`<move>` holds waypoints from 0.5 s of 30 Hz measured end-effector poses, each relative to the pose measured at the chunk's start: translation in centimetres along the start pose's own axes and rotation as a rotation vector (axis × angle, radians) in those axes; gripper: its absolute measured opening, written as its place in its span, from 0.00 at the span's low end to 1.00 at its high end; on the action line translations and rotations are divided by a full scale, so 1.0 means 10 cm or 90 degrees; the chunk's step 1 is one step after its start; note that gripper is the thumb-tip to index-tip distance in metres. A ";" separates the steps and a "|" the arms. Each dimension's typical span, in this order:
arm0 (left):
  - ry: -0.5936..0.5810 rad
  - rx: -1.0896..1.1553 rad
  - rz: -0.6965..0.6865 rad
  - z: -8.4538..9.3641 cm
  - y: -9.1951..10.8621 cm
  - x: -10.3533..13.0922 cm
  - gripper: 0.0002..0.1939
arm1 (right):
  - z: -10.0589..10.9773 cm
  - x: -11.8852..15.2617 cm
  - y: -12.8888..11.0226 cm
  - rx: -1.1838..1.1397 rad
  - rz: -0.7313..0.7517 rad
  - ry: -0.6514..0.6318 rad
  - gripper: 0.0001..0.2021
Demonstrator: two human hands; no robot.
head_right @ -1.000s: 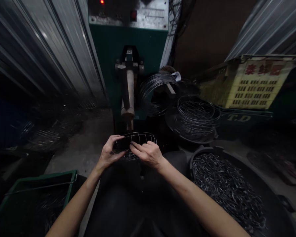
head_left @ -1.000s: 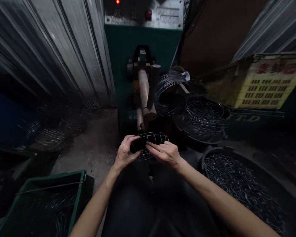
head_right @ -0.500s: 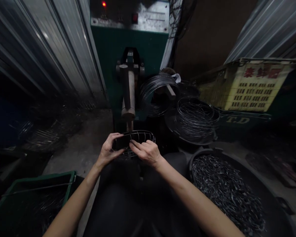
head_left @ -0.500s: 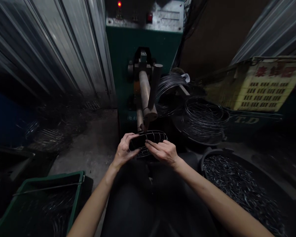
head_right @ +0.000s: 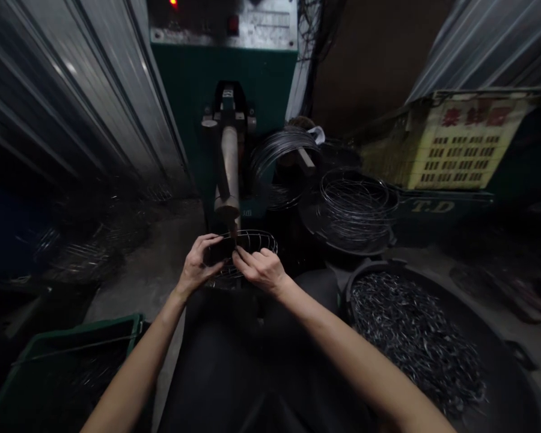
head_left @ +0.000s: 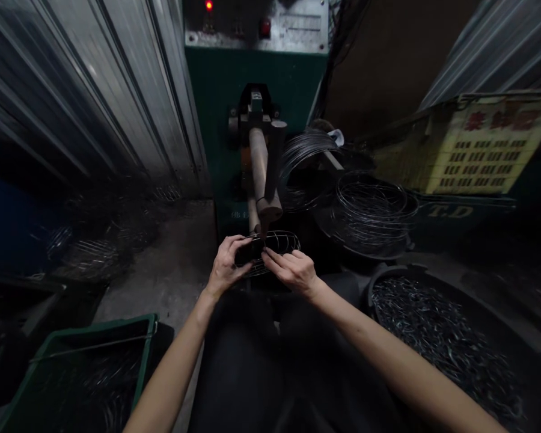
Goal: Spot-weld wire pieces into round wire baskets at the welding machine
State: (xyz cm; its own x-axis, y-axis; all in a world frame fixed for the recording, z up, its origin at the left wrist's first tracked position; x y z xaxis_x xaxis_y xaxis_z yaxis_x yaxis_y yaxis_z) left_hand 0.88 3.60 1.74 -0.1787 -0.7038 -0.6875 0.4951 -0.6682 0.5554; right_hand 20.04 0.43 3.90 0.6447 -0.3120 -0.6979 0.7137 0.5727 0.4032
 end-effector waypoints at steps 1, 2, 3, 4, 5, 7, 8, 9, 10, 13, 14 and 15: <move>-0.008 0.000 -0.007 0.01 0.00 0.01 0.25 | -0.01 -0.01 -0.01 -0.004 -0.008 -0.008 0.13; -0.015 -0.001 -0.011 0.03 -0.01 0.02 0.25 | -0.02 -0.03 -0.02 -0.010 -0.017 -0.017 0.13; -0.018 -0.003 -0.011 0.05 -0.02 0.04 0.27 | -0.02 -0.05 -0.03 -0.020 -0.028 -0.024 0.13; -0.017 -0.005 -0.004 0.06 -0.04 0.06 0.29 | 0.00 -0.07 -0.04 -0.035 -0.040 -0.027 0.13; -0.011 -0.008 0.010 0.08 -0.06 0.08 0.32 | 0.05 -0.07 -0.03 -0.052 -0.057 -0.026 0.14; 0.006 -0.009 0.052 0.09 -0.13 0.13 0.36 | 0.22 0.04 0.01 -0.089 -0.132 -0.016 0.14; 0.014 -0.005 0.070 0.09 -0.16 0.16 0.37 | 0.34 0.17 0.04 -0.103 -0.200 -0.016 0.13; 0.020 0.000 0.085 0.08 -0.18 0.19 0.38 | 0.48 0.36 0.09 -0.107 -0.289 -0.024 0.13; 0.025 0.008 0.094 0.07 -0.20 0.22 0.38 | 0.62 0.62 0.16 -0.098 -0.396 -0.044 0.13; 0.042 0.032 0.090 0.03 -0.21 0.30 0.38 | 1.02 1.66 0.41 0.047 -0.757 -0.183 0.16; 0.044 0.038 0.083 0.02 -0.20 0.33 0.38 | 1.11 2.03 0.49 0.120 -0.848 -0.285 0.15; 0.045 0.043 0.076 0.01 -0.19 0.36 0.37 | 1.17 2.37 0.53 0.123 -0.904 -0.424 0.14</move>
State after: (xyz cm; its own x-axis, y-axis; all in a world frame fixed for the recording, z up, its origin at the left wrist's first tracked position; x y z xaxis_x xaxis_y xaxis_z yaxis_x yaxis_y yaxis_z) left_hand -0.74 2.28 -1.72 -0.0613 -0.7619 -0.6448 0.4508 -0.5975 0.6632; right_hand 42.27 -12.78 -3.58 -0.5896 -0.7816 -0.2036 0.8052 -0.5491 -0.2241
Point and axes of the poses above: each hand's wrist, its own x-axis away from the middle knuckle, its own z-axis out of the back of the hand, y = z × x, the point moved 2 cm from there along -x, towards the middle knuckle, and after that the axes turned 9 degrees about y, right-handed, at the moved point
